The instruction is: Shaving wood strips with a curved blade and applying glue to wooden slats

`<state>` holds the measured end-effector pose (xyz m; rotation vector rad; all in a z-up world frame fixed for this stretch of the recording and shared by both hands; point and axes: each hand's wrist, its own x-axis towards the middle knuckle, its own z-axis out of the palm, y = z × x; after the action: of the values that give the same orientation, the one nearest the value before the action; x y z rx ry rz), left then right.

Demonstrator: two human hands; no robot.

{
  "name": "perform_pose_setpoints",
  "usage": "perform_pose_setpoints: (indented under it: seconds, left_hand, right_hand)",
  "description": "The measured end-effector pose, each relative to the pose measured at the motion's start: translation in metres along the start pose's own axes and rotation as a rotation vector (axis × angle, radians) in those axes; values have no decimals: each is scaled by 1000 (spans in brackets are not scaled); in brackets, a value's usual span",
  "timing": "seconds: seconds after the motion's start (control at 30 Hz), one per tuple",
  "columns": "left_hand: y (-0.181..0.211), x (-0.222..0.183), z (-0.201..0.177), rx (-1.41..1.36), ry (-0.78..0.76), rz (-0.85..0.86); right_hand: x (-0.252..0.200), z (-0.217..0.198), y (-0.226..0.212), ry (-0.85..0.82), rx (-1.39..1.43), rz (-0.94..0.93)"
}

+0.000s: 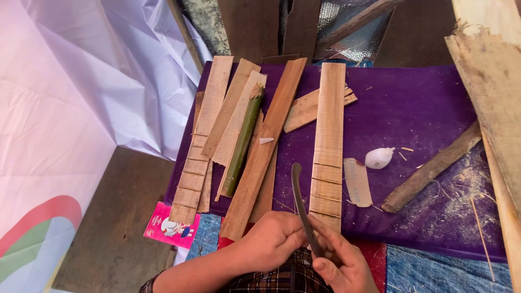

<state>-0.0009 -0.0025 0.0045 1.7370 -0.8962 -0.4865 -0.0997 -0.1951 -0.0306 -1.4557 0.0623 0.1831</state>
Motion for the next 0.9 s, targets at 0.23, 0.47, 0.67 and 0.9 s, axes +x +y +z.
perform_pose_setpoints:
  seconds: [0.23,0.47,0.67,0.9]
  left_hand:
    - [4,10,15,94,-49,-71]
    - [-2,23,8,145,6,-155]
    - [-8,24,22,111,-29,-90]
    - [-3,29,25,112,-59,-137]
  right_hand:
    - [-6,-11,-6,56,-113,11]
    - [-4,-16,-6,55,-128,-3]
    - [-1,-25,4,73,-283,-74]
    - [-1,-24,1,70,-93,30]
